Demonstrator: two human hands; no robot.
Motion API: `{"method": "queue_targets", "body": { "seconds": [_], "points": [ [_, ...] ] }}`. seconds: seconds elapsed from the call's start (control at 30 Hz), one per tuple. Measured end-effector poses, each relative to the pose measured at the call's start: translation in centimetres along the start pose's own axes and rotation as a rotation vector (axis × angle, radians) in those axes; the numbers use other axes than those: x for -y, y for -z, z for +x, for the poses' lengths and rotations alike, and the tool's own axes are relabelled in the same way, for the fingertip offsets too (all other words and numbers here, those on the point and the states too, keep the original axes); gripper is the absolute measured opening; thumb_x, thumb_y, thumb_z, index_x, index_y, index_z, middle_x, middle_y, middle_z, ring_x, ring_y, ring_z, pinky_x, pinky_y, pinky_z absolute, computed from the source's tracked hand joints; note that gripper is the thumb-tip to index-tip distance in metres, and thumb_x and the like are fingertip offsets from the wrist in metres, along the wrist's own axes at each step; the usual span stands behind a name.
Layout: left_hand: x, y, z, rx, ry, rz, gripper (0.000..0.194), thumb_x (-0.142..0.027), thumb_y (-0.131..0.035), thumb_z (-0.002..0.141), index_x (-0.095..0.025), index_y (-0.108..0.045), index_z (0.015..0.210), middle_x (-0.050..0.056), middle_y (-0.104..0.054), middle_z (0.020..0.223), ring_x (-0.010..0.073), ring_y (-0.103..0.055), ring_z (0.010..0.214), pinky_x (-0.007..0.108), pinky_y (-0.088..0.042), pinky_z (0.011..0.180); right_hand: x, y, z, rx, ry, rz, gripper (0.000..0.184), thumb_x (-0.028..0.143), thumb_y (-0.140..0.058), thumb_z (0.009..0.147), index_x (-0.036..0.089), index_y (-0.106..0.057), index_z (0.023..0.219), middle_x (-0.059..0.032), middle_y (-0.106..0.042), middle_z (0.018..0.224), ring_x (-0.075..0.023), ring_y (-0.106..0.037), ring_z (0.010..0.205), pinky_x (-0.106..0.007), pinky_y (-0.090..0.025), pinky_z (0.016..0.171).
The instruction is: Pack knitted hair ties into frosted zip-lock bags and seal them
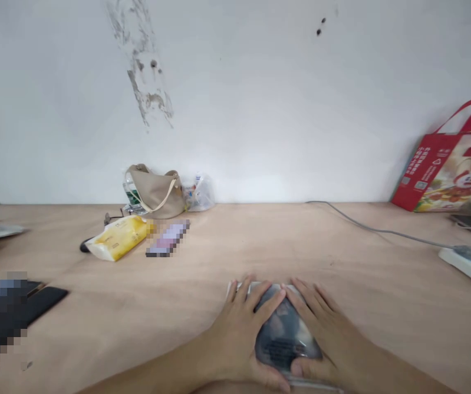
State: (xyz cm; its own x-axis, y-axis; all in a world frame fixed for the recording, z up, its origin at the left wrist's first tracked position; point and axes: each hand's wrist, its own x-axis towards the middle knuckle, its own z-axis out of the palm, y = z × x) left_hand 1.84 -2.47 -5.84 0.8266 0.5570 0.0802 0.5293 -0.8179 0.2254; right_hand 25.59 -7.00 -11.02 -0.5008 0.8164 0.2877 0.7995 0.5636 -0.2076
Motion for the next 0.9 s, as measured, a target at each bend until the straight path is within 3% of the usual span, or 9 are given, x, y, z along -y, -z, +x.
{"method": "queue_targets", "body": {
  "seconds": [0.1, 0.2, 0.3, 0.4, 0.53, 0.6, 0.67, 0.77, 0.9],
  "points": [
    [0.1, 0.0, -0.2, 0.001, 0.015, -0.018, 0.114, -0.077, -0.066, 0.058, -0.027, -0.018, 0.149, 0.018, -0.033, 0.149, 0.0507, -0.019, 0.135, 0.076, -0.020, 0.098, -1.1, 0.0, -0.6, -0.038, -0.019, 0.016, 0.089, 0.069, -0.053, 0.079, 0.020, -0.025, 0.148, -0.0174, -0.034, 0.148, -0.0357, -0.030, 0.136, -0.056, -0.031, 0.105],
    [0.2, 0.0, -0.2, -0.001, 0.039, -0.032, 0.111, -0.074, -0.068, 0.059, -0.028, -0.021, 0.149, 0.017, -0.034, 0.149, 0.0491, -0.020, 0.135, 0.073, -0.023, 0.100, -1.8, 0.3, -1.1, -0.180, -0.213, 0.095, 0.069, 0.061, -0.045, 0.087, 0.021, -0.039, 0.142, -0.0147, -0.047, 0.141, -0.0325, -0.045, 0.127, -0.050, -0.042, 0.099],
    [0.4, 0.3, -0.1, 0.014, 0.082, -0.046, 0.110, -0.073, -0.069, 0.060, -0.027, -0.023, 0.148, 0.017, -0.034, 0.149, 0.0489, -0.021, 0.135, 0.073, -0.023, 0.100, -1.7, 1.0, -1.2, -0.233, -0.464, 0.271, 0.051, 0.053, -0.039, 0.092, 0.021, -0.052, 0.131, -0.0102, -0.069, 0.106, -0.0277, -0.066, 0.095, -0.041, -0.053, 0.081],
    [0.6, 0.6, -0.2, 0.012, 0.125, -0.022, 0.109, -0.075, -0.066, 0.060, -0.023, -0.027, 0.147, 0.019, -0.034, 0.148, 0.0499, -0.022, 0.134, 0.074, -0.024, 0.099, -0.8, 1.5, -1.1, -0.095, -0.457, 0.506, 0.045, 0.050, -0.040, 0.093, 0.024, -0.054, 0.127, -0.0001, -0.067, 0.071, -0.0217, -0.064, 0.064, -0.033, -0.053, 0.061],
    [-0.6, -0.6, 0.1, -0.230, -0.013, 0.179, 0.099, -0.076, -0.064, 0.061, -0.021, -0.040, 0.140, 0.019, -0.044, 0.141, 0.0468, -0.033, 0.130, 0.069, -0.028, 0.099, 0.7, 0.9, -0.7, -0.166, -0.442, 0.760, 0.039, 0.047, -0.046, 0.091, 0.024, -0.056, 0.122, 0.0032, -0.060, 0.067, -0.0176, -0.061, 0.062, -0.027, -0.051, 0.061],
    [-2.0, -1.9, 1.0, -0.432, -0.243, 0.307, 0.059, -0.062, -0.059, 0.079, -0.022, -0.056, 0.122, 0.012, -0.059, 0.124, 0.0344, -0.049, 0.118, 0.056, -0.034, 0.101, 1.2, 0.4, -0.4, -0.220, -0.477, 0.878, 0.039, 0.048, -0.048, 0.090, 0.024, -0.055, 0.119, 0.0024, -0.061, 0.070, -0.0184, -0.063, 0.067, -0.028, -0.052, 0.065],
    [-3.7, -3.0, 2.4, -0.642, -0.407, 0.371, 0.009, -0.021, -0.057, 0.087, -0.022, -0.065, 0.092, 0.001, -0.067, 0.089, 0.0166, -0.059, 0.086, 0.033, -0.044, 0.087, 1.7, 0.1, -0.3, -0.212, -0.516, 0.989, 0.040, 0.051, -0.045, 0.091, 0.025, -0.052, 0.119, 0.0020, -0.062, 0.071, -0.0196, -0.064, 0.069, -0.030, -0.053, 0.066],
    [-5.5, -3.2, 4.4, -0.759, -0.479, 0.346, 0.024, -0.009, -0.048, 0.087, -0.018, -0.058, 0.067, 0.000, -0.059, 0.067, 0.0135, -0.053, 0.066, 0.026, -0.038, 0.057, 2.4, 0.0, -0.2, -0.219, -0.563, 1.072, 0.043, 0.055, -0.040, 0.092, 0.026, -0.047, 0.122, 0.0019, -0.064, 0.070, -0.0208, -0.066, 0.069, -0.031, -0.053, 0.065],
    [-6.0, -2.3, 5.0, -0.777, -0.483, 0.309, 0.032, -0.009, -0.043, 0.090, -0.018, -0.055, 0.062, 0.001, -0.057, 0.068, 0.0140, -0.050, 0.065, 0.028, -0.036, 0.055, 3.0, 0.2, -0.3, -0.284, -0.648, 1.097, 0.044, 0.057, -0.042, 0.090, 0.026, -0.041, 0.121, 0.0036, -0.061, 0.063, -0.0216, -0.065, 0.067, -0.031, -0.051, 0.063]
  ]
}}
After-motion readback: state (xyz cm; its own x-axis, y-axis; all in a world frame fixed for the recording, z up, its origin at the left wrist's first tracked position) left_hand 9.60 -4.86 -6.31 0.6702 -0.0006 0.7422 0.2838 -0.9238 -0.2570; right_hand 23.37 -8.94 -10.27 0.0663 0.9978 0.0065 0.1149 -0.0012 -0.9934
